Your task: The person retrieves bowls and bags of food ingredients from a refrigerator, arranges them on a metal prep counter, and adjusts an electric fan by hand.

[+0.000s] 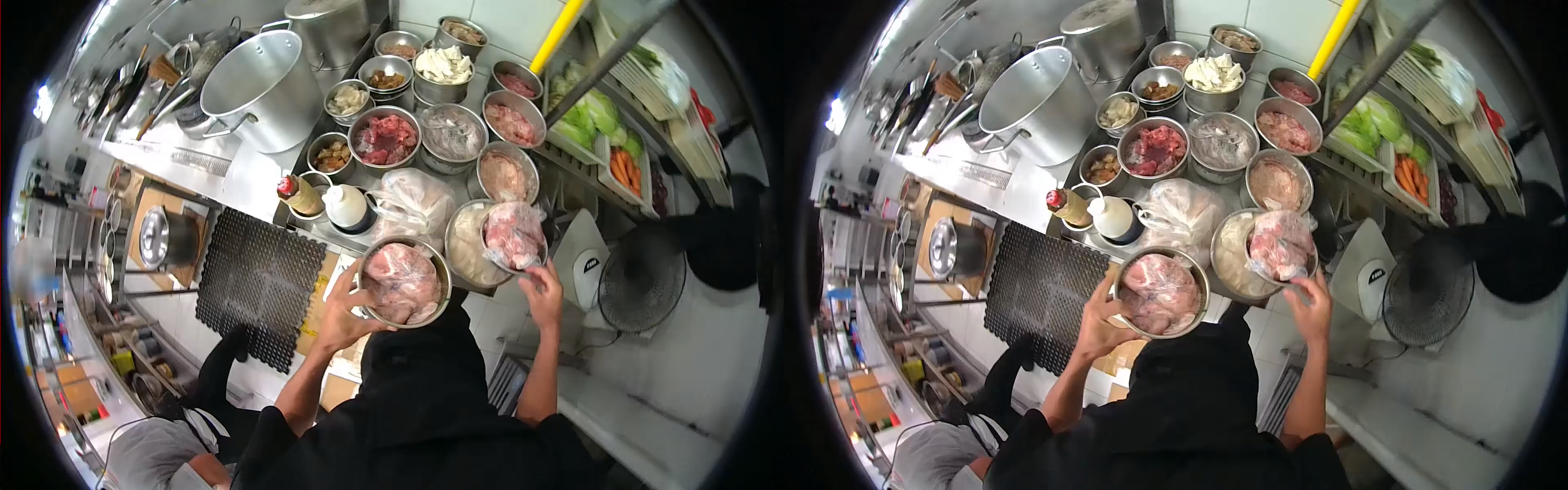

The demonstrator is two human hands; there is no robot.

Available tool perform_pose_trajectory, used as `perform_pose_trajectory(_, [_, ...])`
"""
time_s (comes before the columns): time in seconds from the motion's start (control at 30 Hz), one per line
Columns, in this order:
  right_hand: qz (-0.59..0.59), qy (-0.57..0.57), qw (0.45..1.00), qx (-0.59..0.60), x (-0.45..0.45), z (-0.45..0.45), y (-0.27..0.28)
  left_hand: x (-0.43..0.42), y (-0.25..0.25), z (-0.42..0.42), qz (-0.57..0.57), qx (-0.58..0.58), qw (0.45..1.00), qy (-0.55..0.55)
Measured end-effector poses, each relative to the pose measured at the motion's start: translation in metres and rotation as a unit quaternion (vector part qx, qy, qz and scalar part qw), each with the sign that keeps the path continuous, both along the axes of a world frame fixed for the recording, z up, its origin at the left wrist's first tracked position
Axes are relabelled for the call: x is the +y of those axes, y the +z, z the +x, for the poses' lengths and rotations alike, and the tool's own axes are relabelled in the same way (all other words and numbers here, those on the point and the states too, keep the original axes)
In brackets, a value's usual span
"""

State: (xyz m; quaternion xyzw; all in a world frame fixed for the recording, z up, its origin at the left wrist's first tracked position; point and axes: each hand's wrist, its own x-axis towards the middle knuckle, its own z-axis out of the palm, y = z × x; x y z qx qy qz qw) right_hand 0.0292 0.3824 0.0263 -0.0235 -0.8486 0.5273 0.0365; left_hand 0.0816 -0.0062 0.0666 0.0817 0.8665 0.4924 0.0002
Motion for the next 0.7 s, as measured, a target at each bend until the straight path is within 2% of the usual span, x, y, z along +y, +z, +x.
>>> perform_pose_trajectory(0.03, [-0.001, 0.014, 1.000, -0.007, 0.010, -0.006, 0.009, 0.005, -0.006, -0.003, 0.056, -0.010, 0.998, 0.023])
perform_pose_trajectory(0.07, [-0.024, 0.042, 0.997, -0.064, 0.020, -0.008, 0.016, 0.013, -0.002, -0.005, 0.083, -0.039, 0.994, 0.057])
perform_pose_trajectory(0.1, [-0.048, 0.070, 0.989, -0.119, 0.029, -0.014, 0.022, 0.022, -0.002, -0.005, 0.078, -0.019, 0.994, 0.078])
perform_pose_trajectory(0.13, [-0.054, 0.082, 0.987, -0.124, 0.040, -0.028, 0.027, 0.030, -0.002, -0.010, 0.070, 0.006, 0.993, 0.098])
perform_pose_trajectory(0.23, [0.081, 0.217, 0.956, -0.181, 0.071, -0.064, 0.039, 0.059, 0.009, -0.010, 0.083, -0.016, 0.984, 0.159])
perform_pose_trajectory(0.27, [0.074, 0.233, 0.950, -0.195, 0.076, -0.071, 0.033, 0.069, 0.012, -0.011, 0.097, -0.008, 0.976, 0.193])
perform_pose_trajectory(0.33, [0.092, 0.271, 0.953, -0.101, 0.080, -0.090, 0.021, 0.085, 0.021, -0.013, 0.058, -0.013, 0.971, 0.230])
perform_pose_trajectory(0.47, [0.058, 0.349, 0.934, -0.038, 0.089, -0.125, 0.017, 0.101, 0.027, -0.016, 0.075, -0.011, 0.960, 0.269])
perform_pose_trajectory(0.53, [-0.030, 0.368, 0.929, -0.035, 0.084, -0.137, 0.005, 0.099, 0.024, -0.017, 0.102, -0.014, 0.959, 0.266])
perform_pose_trajectory(0.6, [-0.055, 0.381, 0.917, -0.110, 0.080, -0.146, 0.011, 0.098, 0.028, -0.020, 0.094, -0.019, 0.958, 0.270])
perform_pose_trajectory(0.7, [-0.020, 0.452, 0.883, -0.121, 0.082, -0.174, 0.027, 0.090, 0.027, -0.028, 0.060, -0.036, 0.968, 0.242])
